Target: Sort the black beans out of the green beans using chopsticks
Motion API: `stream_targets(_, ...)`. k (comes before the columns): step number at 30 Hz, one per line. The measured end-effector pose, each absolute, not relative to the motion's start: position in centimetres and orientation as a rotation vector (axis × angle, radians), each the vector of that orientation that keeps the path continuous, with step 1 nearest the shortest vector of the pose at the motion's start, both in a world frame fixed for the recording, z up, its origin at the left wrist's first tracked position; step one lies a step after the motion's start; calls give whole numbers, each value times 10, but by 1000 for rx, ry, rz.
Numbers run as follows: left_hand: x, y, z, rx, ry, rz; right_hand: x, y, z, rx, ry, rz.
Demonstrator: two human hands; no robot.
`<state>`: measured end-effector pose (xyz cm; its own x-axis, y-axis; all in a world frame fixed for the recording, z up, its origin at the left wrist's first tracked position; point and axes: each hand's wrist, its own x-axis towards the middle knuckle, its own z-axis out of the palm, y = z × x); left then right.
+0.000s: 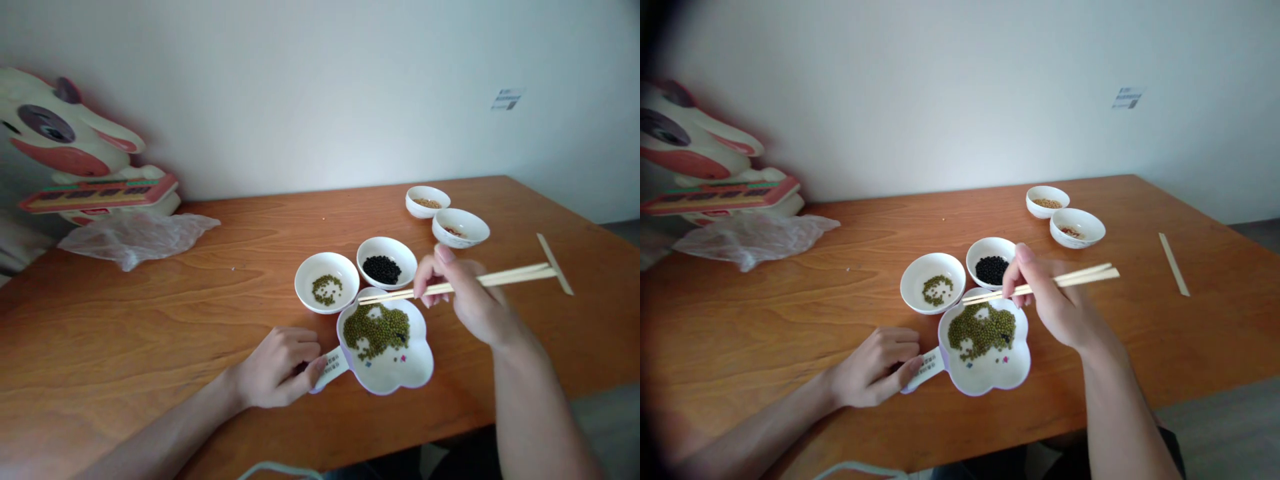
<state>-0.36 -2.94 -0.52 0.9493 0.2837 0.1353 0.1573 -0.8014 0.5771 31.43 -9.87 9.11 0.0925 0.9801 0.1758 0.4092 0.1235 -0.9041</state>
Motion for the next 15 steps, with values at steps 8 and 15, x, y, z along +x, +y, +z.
stream_targets(8,-1,-31,-4,2493,349,320,294,-46,166,-1704,-2069,807)
stream_targets(15,2,-32,-4,2546,335,296,280,-41,172,-1688,-2179,690)
